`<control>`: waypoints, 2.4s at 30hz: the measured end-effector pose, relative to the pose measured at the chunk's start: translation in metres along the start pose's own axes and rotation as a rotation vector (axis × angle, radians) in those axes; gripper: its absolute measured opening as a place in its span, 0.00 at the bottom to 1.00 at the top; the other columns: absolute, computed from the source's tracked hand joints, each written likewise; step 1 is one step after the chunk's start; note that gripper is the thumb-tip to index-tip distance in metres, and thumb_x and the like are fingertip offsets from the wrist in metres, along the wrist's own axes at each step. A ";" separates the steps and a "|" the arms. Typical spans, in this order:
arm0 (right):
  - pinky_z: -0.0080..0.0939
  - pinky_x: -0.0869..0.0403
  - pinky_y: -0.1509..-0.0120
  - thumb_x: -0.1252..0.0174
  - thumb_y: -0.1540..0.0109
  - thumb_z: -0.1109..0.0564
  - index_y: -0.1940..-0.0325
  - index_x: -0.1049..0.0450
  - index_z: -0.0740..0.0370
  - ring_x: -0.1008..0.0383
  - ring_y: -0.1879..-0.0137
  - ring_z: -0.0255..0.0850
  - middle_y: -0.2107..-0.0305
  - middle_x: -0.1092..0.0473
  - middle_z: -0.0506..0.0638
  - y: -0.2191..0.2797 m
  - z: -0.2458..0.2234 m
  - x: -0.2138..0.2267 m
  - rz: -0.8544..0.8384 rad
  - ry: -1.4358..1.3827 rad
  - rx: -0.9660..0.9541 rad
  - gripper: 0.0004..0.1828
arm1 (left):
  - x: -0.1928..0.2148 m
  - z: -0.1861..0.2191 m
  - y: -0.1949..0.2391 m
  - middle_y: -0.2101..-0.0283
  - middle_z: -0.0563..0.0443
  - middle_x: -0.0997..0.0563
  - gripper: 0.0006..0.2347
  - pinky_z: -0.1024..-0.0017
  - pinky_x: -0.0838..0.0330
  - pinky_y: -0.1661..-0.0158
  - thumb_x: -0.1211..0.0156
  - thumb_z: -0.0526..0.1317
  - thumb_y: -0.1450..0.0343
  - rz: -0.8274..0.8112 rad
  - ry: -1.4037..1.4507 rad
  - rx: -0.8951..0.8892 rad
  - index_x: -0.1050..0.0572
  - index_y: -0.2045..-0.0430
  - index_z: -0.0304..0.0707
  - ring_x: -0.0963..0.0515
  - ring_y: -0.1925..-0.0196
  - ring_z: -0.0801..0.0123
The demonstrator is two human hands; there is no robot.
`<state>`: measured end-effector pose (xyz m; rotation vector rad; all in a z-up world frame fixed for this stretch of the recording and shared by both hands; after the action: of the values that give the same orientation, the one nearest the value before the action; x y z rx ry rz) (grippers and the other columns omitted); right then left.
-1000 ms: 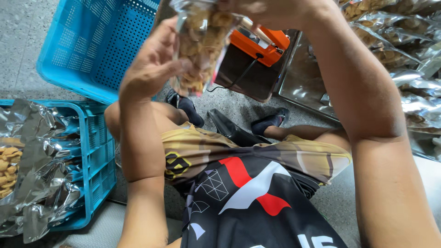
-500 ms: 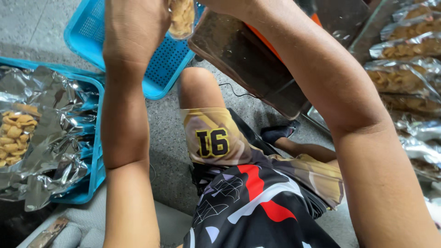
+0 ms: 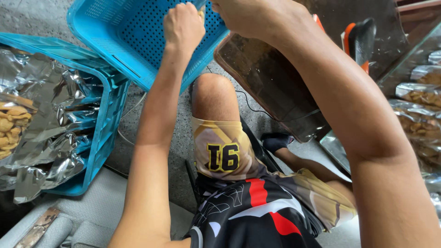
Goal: The person sits on the floor and repeatedly picks up small transparent bags of snacks, places them into a handheld sealing machine, and then puts the sealed bags into a blue basket.
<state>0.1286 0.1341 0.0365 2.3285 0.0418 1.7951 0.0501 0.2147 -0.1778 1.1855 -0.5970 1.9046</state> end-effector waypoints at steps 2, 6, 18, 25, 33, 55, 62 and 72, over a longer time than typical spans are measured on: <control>0.46 0.30 0.80 0.40 0.32 0.57 0.59 0.20 0.65 0.26 0.79 0.48 0.78 0.26 0.60 0.001 -0.008 0.010 -0.015 -0.038 0.047 0.09 | -0.047 -0.013 -0.002 0.66 0.28 0.18 0.12 0.53 0.19 0.63 0.34 0.42 0.30 -0.063 0.017 0.058 0.21 0.70 0.26 0.15 0.64 0.41; 0.51 0.26 0.70 0.39 0.33 0.60 0.53 0.22 0.69 0.23 0.72 0.54 0.74 0.26 0.63 0.014 -0.021 0.032 -0.028 -0.107 0.065 0.08 | -0.125 -0.032 -0.003 0.52 0.17 0.24 0.24 0.54 0.19 0.62 0.37 0.34 0.34 -0.099 0.082 0.092 0.32 0.44 0.17 0.16 0.62 0.37; 0.50 0.24 0.61 0.38 0.38 0.63 0.41 0.25 0.70 0.20 0.59 0.54 0.63 0.23 0.61 0.059 -0.030 0.080 0.113 -0.085 0.025 0.21 | -0.167 -0.003 -0.003 0.46 0.19 0.27 0.23 0.46 0.23 0.58 0.36 0.45 0.28 -0.249 0.315 -0.033 0.31 0.43 0.26 0.20 0.58 0.30; 0.50 0.22 0.44 0.38 0.31 0.56 0.37 0.26 0.66 0.24 0.42 0.54 0.45 0.26 0.59 0.092 -0.019 0.091 0.319 -0.028 0.002 0.19 | -0.143 -0.016 -0.004 0.47 0.32 0.20 0.19 0.50 0.28 0.48 0.42 0.55 0.20 -0.420 0.501 0.059 0.21 0.44 0.42 0.22 0.41 0.41; 0.48 0.25 0.30 0.41 0.32 0.60 0.34 0.28 0.65 0.30 0.29 0.53 0.38 0.30 0.59 0.174 -0.014 0.100 0.471 0.028 -0.090 0.21 | -0.042 -0.019 -0.010 0.60 0.39 0.16 0.06 0.60 0.23 0.56 0.38 0.36 0.22 0.249 0.589 -0.063 0.21 0.60 0.28 0.18 0.58 0.54; 0.48 0.24 0.68 0.40 0.33 0.55 0.53 0.21 0.62 0.21 0.66 0.50 0.70 0.23 0.58 0.502 0.078 0.017 0.009 0.452 -0.998 0.09 | 0.122 0.371 0.168 0.60 0.45 0.16 0.12 0.78 0.26 0.64 0.40 0.39 0.20 -0.120 1.007 -0.827 0.19 0.70 0.28 0.18 0.63 0.73; 0.46 0.24 0.68 0.40 0.34 0.57 0.55 0.19 0.60 0.20 0.67 0.47 0.71 0.23 0.57 0.519 0.041 0.058 0.064 0.493 -0.953 0.07 | 0.129 0.365 0.178 0.51 0.44 0.17 0.10 0.69 0.19 0.47 0.37 0.43 0.20 -0.161 0.972 -0.925 0.19 0.59 0.31 0.16 0.46 0.63; 0.52 0.25 0.64 0.41 0.35 0.57 0.56 0.19 0.55 0.21 0.66 0.51 0.72 0.23 0.56 0.396 -0.013 0.109 0.102 -0.043 -0.552 0.07 | 0.104 0.326 0.208 0.27 0.42 0.35 0.42 0.59 0.43 0.24 0.27 0.48 0.29 -1.266 1.347 -0.631 0.51 0.24 0.36 0.37 0.23 0.58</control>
<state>0.1046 -0.2365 0.2131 1.9916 -0.5185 1.5436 0.0219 -0.1018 0.0656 -0.3071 0.3033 0.8556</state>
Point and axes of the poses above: each hand's wrist, its own y-axis away from the middle knuckle, its own x-axis out of the back of the hand, z = x × y, the point moved 6 cm from there along -y, towards the middle knuckle
